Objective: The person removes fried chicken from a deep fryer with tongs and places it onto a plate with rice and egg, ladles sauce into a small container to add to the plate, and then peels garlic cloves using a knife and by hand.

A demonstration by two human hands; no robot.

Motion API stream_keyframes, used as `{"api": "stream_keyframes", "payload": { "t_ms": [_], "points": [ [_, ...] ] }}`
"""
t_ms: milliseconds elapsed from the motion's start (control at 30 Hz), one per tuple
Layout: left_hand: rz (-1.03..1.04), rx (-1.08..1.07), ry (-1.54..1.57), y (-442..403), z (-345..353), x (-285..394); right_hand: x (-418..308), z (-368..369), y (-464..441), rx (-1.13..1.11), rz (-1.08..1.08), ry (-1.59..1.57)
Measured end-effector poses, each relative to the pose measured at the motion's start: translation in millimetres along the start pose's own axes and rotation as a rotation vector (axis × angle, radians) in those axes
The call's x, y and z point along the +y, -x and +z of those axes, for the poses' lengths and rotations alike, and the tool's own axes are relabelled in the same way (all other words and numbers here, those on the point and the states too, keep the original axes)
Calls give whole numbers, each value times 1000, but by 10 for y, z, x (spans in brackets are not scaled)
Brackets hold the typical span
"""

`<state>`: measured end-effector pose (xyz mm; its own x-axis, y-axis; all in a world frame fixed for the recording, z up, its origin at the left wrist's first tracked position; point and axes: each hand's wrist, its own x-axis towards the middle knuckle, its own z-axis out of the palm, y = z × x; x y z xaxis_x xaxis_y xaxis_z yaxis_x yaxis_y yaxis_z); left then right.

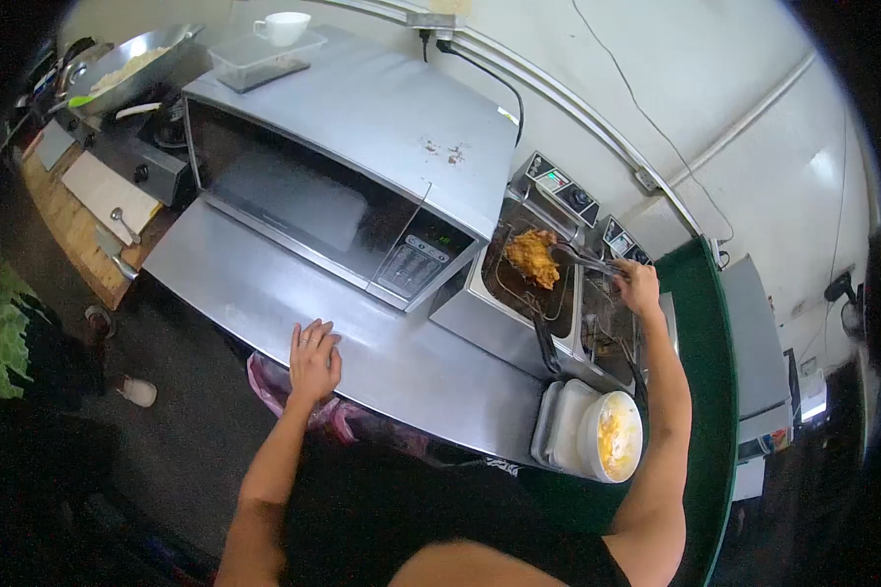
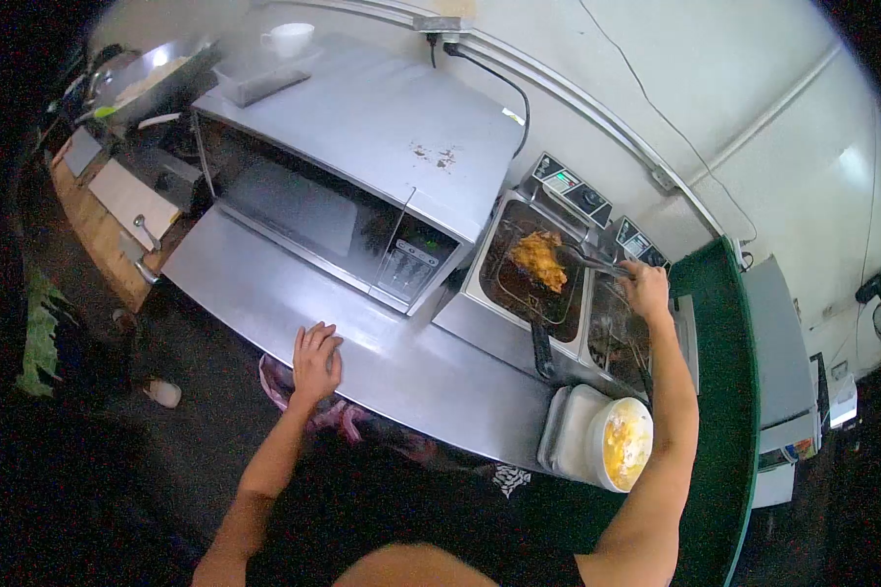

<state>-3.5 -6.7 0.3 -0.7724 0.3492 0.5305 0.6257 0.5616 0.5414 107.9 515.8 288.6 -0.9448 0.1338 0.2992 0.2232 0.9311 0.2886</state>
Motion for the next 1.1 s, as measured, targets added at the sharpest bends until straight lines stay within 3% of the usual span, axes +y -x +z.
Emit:
{"api": "stream_keyframes", "payload": {
  "t_ms": [133,167,300,400,667,867,1000,1100],
  "points": [
    [-8,3,9,-1,-15,2,-50,-287,-65,-101,46,-178],
    [-7,5,8,0,-15,1,-21,-309,-58,-41,-3,-193],
    [-10,2,6,-3,23,-18,308,-298,-166,-252,98,-432],
    [-17,-6,2,-7,22,-15,456,-110,-302,-472,170,-571],
    [-35,-1,-14,-11,19,10,763,500,-598,-782,253,-830],
    [-34,-6,-14,-13,15,34,812,633,-782,-836,399,-670],
    [-22,-21,-22,-39,-21,37,936,809,-943,-838,318,-544],
    [-16,-12,-23,-41,-5,49,669,478,-980,-747,266,-407]
  ]
}}
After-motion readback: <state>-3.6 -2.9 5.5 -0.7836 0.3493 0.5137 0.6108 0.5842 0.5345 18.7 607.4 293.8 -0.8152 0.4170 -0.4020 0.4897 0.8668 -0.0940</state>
